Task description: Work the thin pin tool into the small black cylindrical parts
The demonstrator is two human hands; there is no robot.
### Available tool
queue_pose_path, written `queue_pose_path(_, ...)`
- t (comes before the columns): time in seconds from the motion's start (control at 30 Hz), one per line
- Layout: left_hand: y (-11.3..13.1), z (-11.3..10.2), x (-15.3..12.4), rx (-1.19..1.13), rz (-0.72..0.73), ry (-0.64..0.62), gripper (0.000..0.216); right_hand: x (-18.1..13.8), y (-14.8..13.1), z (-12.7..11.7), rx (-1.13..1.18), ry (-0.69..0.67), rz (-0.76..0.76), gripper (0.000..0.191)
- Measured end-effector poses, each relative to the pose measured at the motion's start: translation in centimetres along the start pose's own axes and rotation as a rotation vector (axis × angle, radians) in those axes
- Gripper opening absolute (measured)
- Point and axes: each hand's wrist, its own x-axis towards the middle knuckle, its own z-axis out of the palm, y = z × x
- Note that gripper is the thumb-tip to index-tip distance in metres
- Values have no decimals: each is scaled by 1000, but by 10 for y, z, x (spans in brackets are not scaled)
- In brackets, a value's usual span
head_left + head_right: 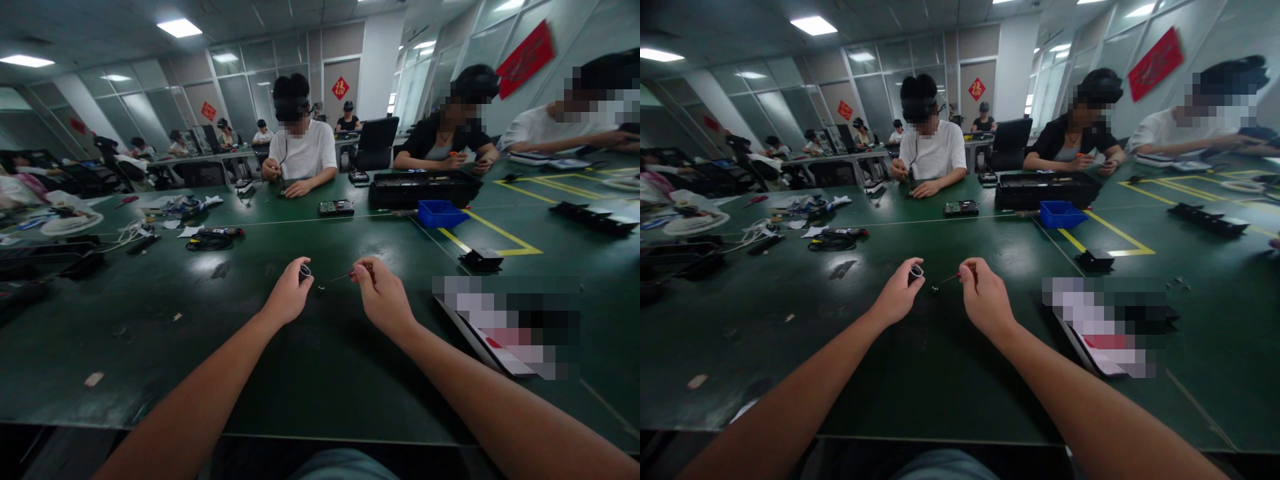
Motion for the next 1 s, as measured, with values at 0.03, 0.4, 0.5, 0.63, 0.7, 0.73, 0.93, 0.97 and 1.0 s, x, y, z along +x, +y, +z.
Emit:
queue_pose_path(0.03,1,-1,0,14,-11,4,37,0,-1,0,4,-1,3,21)
queue_pose_path(0.4,1,-2,-4,296,127,-172,27,1,-1,0,13,5,7,21)
queue_pose_path(0.5,3,2,-6,437,139,-240,35,0,-1,0,19,5,-1,21)
queue_pose_path(0.63,8,8,-6,557,162,-256,29,0,0,0,13,16,-2,21)
queue_pose_path(0.7,9,9,-4,556,145,-247,25,0,0,0,7,16,0,21)
queue_pose_path(0.73,8,8,-2,537,130,-239,24,1,0,0,6,15,0,21)
queue_pose_path(0.93,-2,-13,7,129,-49,-163,24,1,3,0,23,-3,0,22)
queue_pose_path(0.97,-3,-18,8,49,-87,-143,23,1,3,0,28,-7,-2,22)
queue_pose_path(1.0,-3,-22,10,-26,-117,-117,23,2,3,0,32,-9,-5,22)
